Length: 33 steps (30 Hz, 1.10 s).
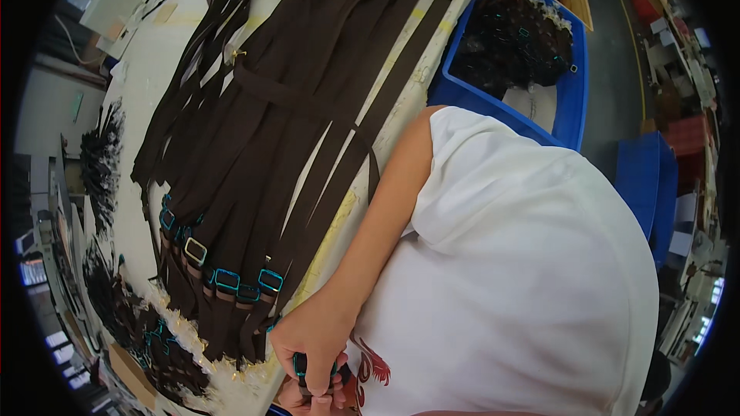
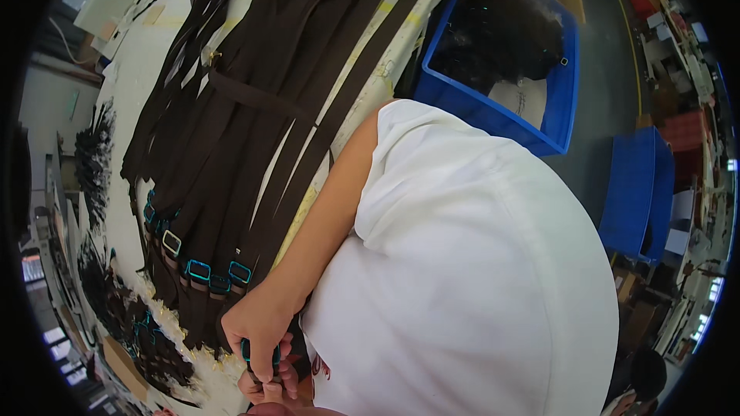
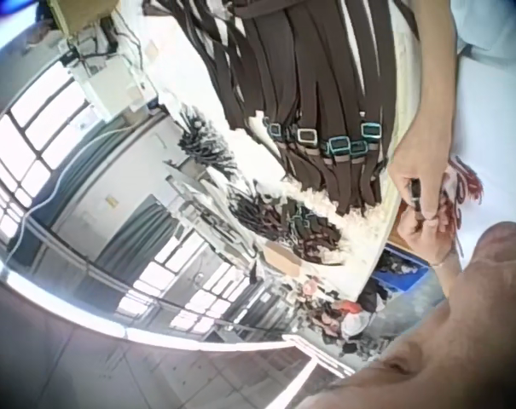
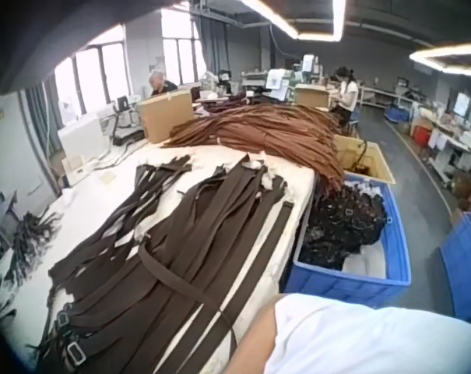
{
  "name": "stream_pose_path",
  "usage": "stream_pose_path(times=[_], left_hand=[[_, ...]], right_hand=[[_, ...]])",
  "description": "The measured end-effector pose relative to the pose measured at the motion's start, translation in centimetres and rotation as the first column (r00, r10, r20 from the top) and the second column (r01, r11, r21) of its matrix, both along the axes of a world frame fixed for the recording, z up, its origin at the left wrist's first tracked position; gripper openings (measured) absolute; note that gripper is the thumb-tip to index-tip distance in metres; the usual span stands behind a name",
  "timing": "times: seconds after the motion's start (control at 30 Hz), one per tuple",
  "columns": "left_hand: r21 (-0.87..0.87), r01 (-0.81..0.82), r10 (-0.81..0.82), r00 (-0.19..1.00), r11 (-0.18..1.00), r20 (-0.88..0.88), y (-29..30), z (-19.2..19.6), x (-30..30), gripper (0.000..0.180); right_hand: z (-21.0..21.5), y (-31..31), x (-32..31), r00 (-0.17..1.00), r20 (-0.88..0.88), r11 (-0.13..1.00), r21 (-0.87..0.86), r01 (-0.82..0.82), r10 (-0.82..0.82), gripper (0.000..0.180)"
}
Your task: The person repeatedly picks up brown fabric straps and teal metal buckles from a table, threads the strap through the buckle, and places the assembled unit into a wooden crate. The process is repeated for multiple straps throughout the clip.
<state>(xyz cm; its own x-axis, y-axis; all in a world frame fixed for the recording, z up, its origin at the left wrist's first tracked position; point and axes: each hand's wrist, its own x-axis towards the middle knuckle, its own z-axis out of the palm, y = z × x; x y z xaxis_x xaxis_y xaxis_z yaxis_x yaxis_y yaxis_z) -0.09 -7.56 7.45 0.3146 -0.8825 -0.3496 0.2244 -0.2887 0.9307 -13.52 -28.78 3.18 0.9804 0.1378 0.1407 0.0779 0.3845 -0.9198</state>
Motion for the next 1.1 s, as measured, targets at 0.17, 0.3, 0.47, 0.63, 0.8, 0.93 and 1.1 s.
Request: stream_pose_path(times=[0.17, 0.3, 0.47, 0.63, 0.8, 0.93, 1.1], left_hand=[[0.305, 0.111, -0.25, 0.847, 0.946, 0.468, -1.9, 3.3, 5.9, 0.013], [0.1, -0.324, 0.176, 0.719, 0.941, 0.673, 0.0, 6.6, 14.8, 0.011], [-0.237, -0.484, 0.424, 0.324, 0.842, 0.846, -1.8, 5.6, 23.2, 0.025], [-0.317, -0.287, 0.346, 0.057, 0.904, 0.936, -5.3, 1.8, 26.8, 0.045], [-0.143, 0.033, 0.147, -0.302, 0.989, 0.942, -9.6, -3.6, 24.8, 0.043], [-0.08, 0.059, 0.096, -0.354, 0.995, 0.93, -11.6, -9.6, 24.4, 0.03], [0.009, -0.017, -0.014, -0.269, 1.0, 0.963, -12.3, -10.6, 24.5, 0.021]], right_hand=[[-0.2, -9.0, -2.4, 0.955, 0.06, 0.945, -0.175, -0.276, 0.29, 0.04], [0.9, -19.6, -7.6, 0.986, -0.03, 0.929, -0.33, -0.166, 0.165, 0.035], [5.6, -32.0, -15.8, 0.787, 0.144, 0.478, -0.724, 0.498, -0.6, 0.047], [10.8, -39.6, -24.3, 0.243, 0.696, -0.305, -0.565, 0.767, -0.676, 0.048], [8.0, -45.2, -28.4, 0.194, 0.835, -0.723, -0.545, 0.425, -0.515, 0.05], [-1.9, -49.1, -29.1, 0.331, 0.646, -0.676, -0.737, 0.033, -0.688, 0.032], [-4.1, -46.4, -20.1, 0.304, 0.89, -0.817, -0.439, 0.373, -0.339, 0.029]])
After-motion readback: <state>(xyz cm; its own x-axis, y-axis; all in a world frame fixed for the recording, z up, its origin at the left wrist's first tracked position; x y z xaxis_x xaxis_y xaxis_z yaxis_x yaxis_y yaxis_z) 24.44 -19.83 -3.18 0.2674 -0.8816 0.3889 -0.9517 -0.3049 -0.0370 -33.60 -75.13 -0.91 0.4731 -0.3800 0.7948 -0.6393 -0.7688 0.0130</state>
